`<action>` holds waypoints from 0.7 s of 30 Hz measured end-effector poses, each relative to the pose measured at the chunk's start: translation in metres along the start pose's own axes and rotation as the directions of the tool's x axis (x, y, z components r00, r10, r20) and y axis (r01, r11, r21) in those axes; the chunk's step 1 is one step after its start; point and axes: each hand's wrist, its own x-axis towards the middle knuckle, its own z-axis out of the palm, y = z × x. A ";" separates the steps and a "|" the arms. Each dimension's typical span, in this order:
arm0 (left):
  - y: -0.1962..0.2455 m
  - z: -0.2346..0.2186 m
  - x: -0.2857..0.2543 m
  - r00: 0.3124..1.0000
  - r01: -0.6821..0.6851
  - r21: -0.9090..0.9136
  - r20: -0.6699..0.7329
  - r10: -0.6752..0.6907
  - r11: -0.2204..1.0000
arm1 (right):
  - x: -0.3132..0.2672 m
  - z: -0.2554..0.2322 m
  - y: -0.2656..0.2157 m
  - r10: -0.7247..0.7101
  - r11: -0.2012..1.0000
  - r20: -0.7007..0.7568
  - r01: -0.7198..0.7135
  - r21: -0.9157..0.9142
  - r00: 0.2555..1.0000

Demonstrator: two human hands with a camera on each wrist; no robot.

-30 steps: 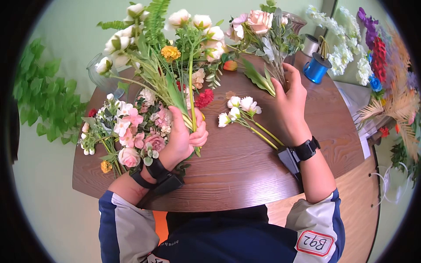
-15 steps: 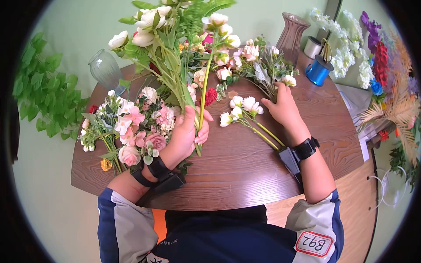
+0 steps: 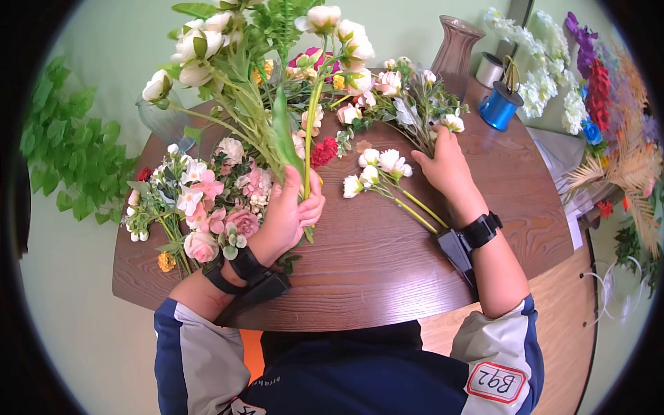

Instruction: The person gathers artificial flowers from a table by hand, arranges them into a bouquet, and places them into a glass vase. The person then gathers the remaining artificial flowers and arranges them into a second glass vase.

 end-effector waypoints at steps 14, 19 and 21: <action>-0.001 -0.002 0.001 0.997 -0.055 -0.036 0.050 0.057 0.998 | 0.004 -0.002 -0.004 0.039 0.970 -0.228 0.018 0.244 0.973; -0.002 -0.003 0.000 0.998 -0.037 -0.057 0.043 0.039 0.998 | 0.006 -0.003 -0.008 0.070 0.902 -0.278 0.058 0.428 0.958; -0.001 -0.002 0.000 0.998 -0.040 -0.055 0.046 0.042 0.998 | 0.004 -0.004 -0.012 0.094 0.866 -0.287 0.064 0.496 0.953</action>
